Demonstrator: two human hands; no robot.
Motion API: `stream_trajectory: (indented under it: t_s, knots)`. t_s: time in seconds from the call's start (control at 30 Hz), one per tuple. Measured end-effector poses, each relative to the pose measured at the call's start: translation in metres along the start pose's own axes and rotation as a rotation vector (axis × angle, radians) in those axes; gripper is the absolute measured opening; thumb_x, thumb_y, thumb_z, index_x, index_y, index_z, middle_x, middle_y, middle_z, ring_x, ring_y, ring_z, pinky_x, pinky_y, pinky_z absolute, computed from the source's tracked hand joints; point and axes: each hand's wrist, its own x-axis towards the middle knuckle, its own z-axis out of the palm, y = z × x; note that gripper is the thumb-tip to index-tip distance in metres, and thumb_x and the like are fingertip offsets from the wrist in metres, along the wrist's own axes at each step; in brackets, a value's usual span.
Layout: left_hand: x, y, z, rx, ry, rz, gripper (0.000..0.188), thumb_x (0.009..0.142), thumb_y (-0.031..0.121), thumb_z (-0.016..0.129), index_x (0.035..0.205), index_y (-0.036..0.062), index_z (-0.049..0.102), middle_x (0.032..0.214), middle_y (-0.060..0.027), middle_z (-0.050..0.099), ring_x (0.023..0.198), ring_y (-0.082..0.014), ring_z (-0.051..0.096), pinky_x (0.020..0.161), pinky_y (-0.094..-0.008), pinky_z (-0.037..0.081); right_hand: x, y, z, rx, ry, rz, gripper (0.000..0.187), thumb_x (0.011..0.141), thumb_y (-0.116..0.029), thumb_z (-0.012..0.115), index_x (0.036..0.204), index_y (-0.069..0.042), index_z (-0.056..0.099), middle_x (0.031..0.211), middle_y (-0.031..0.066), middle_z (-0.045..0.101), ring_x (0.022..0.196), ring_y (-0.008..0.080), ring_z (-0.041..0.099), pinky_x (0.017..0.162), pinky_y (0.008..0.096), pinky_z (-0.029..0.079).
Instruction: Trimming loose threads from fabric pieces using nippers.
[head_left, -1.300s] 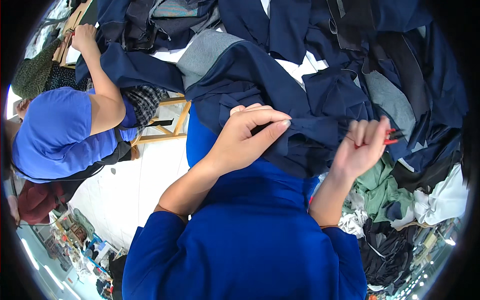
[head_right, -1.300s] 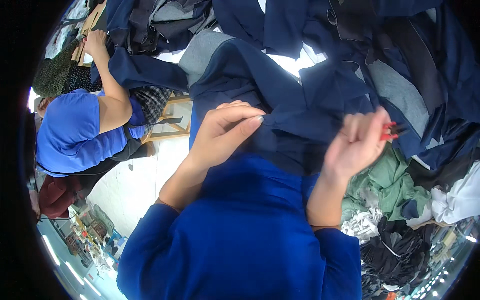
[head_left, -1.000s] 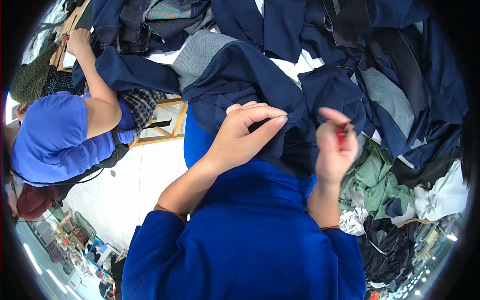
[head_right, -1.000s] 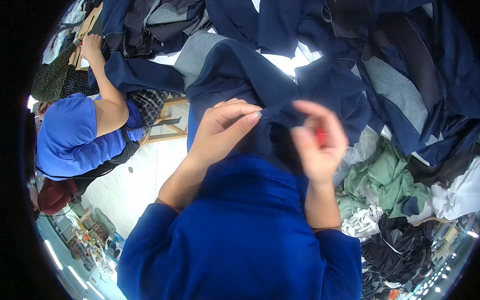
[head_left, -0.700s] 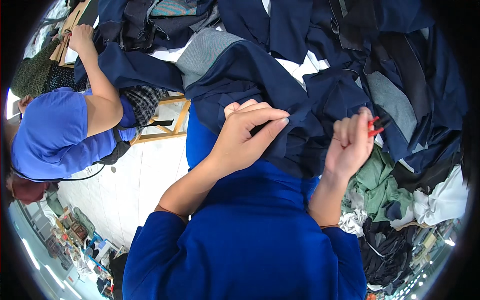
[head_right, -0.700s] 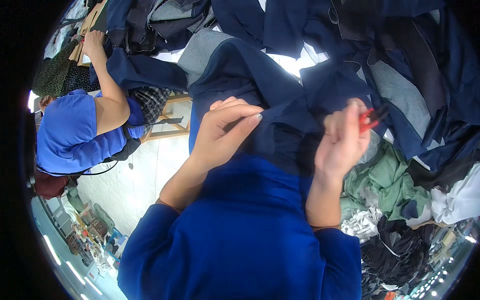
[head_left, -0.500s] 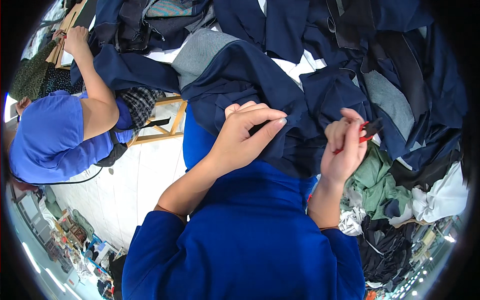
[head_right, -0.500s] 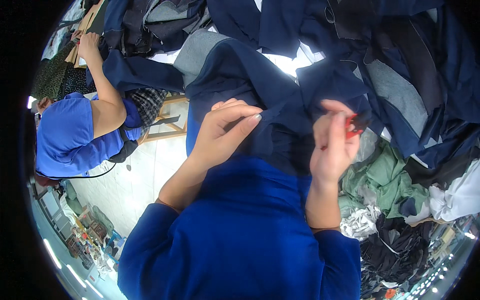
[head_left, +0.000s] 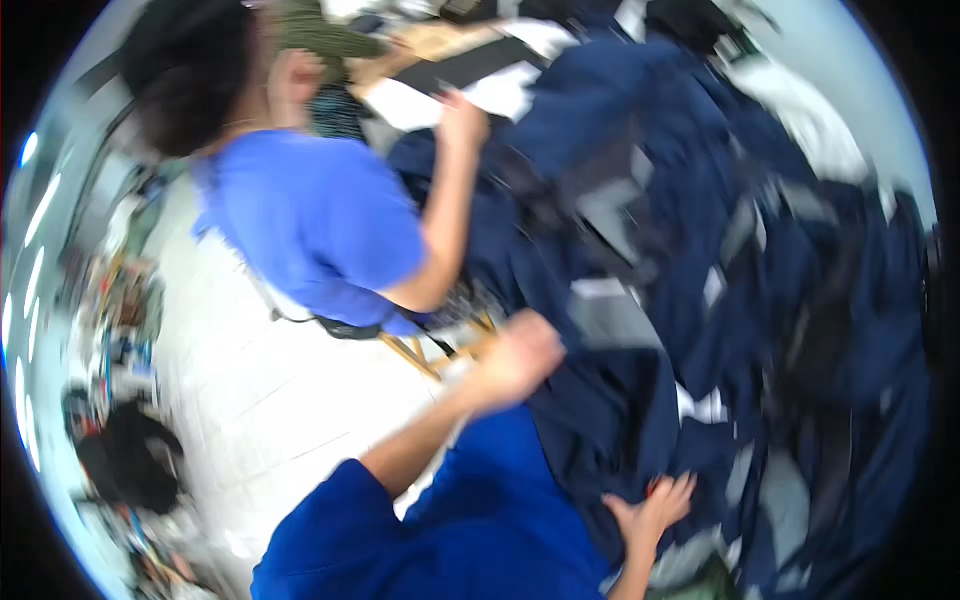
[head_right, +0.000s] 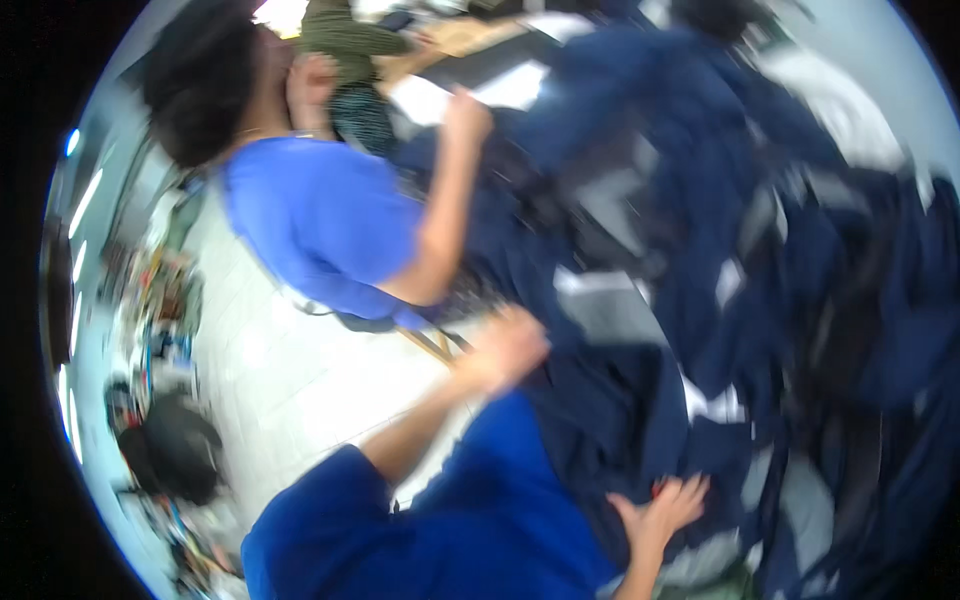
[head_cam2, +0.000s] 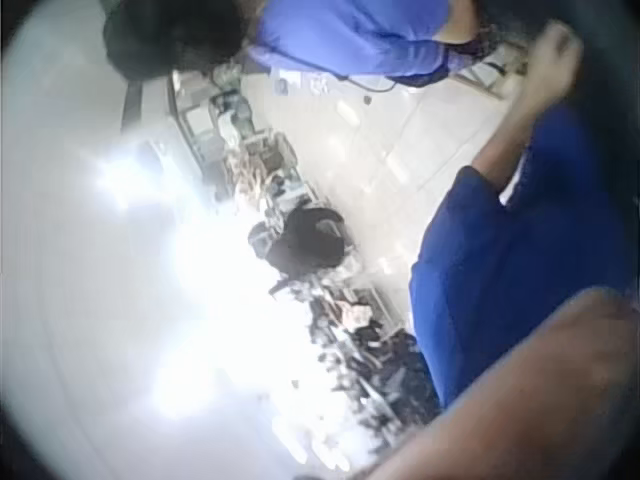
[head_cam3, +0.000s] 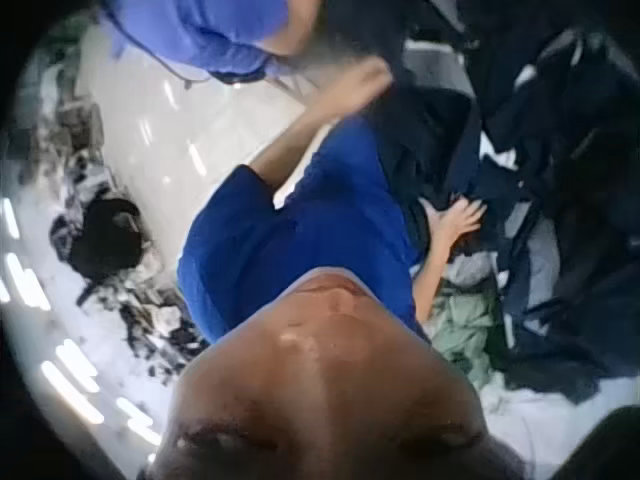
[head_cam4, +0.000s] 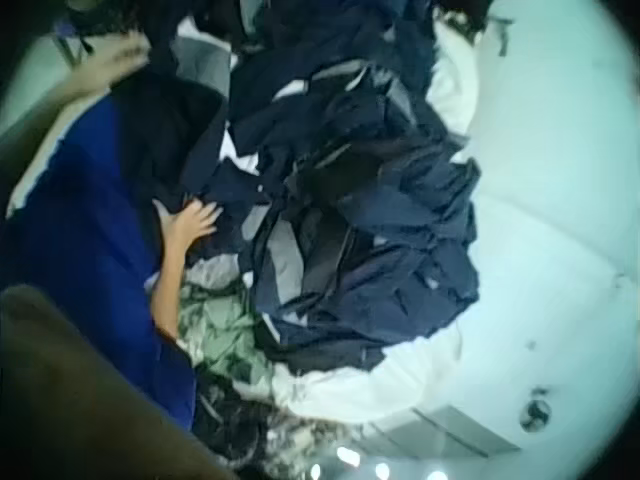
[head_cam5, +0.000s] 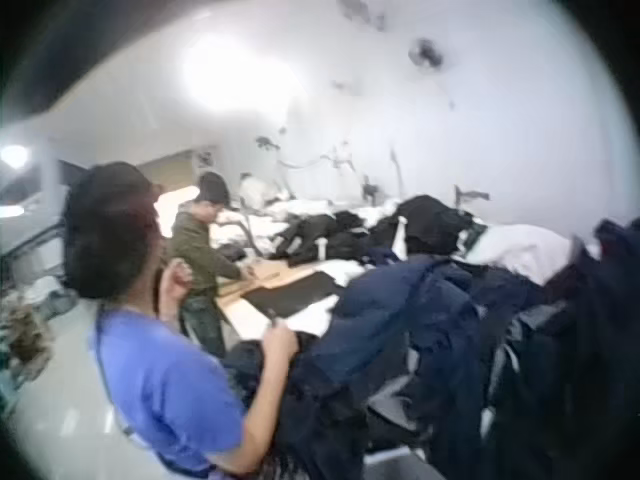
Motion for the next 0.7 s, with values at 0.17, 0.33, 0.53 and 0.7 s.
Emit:
stream_trajectory:
  t_s: [0.17, 0.33, 0.53, 0.7]
  knots:
    - [0.016, 0.088, 0.011, -0.939, -0.324, -0.328, 0.023, 0.087, 0.021, 0.054, 0.102, 0.0042, 0.051, 0.088, -0.0174, 0.06, 0.086, -0.0368, 0.058, 0.073, -0.0438, 0.045, 0.012, 0.022, 0.022, 0.233, -0.013, 0.089, 0.029, 0.071, -0.016, 0.07, 0.088, -0.005, 0.049, 0.096, 0.017, 0.052, 0.089, 0.0305, 0.047, 0.082, 0.045, 0.038]
    - [0.026, 0.09, 0.006, -0.695, -0.722, 0.036, 0.099, 0.063, 0.036, 0.076, 0.14, 0.0091, 0.02, 0.135, -0.0198, 0.038, 0.122, -0.0389, 0.038, 0.097, -0.051, 0.029, 0.029, -0.029, -0.068, 1.017, 0.147, 0.364, 0.025, 0.072, -0.001, 0.071, 0.07, -0.002, 0.046, 0.069, 0.0021, 0.043, 0.066, 0.0153, 0.041, 0.065, 0.0295, 0.038]
    - [0.023, 0.122, 0.058, -0.936, -1.123, 0.022, 0.078, 0.068, 0.022, 0.072, 0.132, -0.0036, 0.036, 0.133, -0.022, 0.043, 0.124, -0.0304, 0.042, 0.103, -0.0359, 0.033, 0.041, -0.061, -0.11, 0.868, 0.168, -0.439, 0.034, 0.07, 0.004, 0.069, 0.061, -0.005, 0.037, 0.058, 0.0051, 0.032, 0.055, 0.0185, 0.034, 0.058, 0.0311, 0.034]
    - [-0.014, 0.13, 0.088, -1.74, -0.322, -0.341, 0.068, 0.079, 0.004, 0.067, 0.138, 0.0059, 0.034, 0.136, -0.0097, 0.043, 0.125, -0.0161, 0.039, 0.106, -0.0297, 0.029, 0.027, -0.052, -0.103, 0.879, 0.16, -0.466, 0.034, 0.069, -0.004, 0.076, 0.075, -0.006, 0.042, 0.07, 0.0049, 0.04, 0.066, 0.0217, 0.04, 0.071, 0.0378, 0.039]
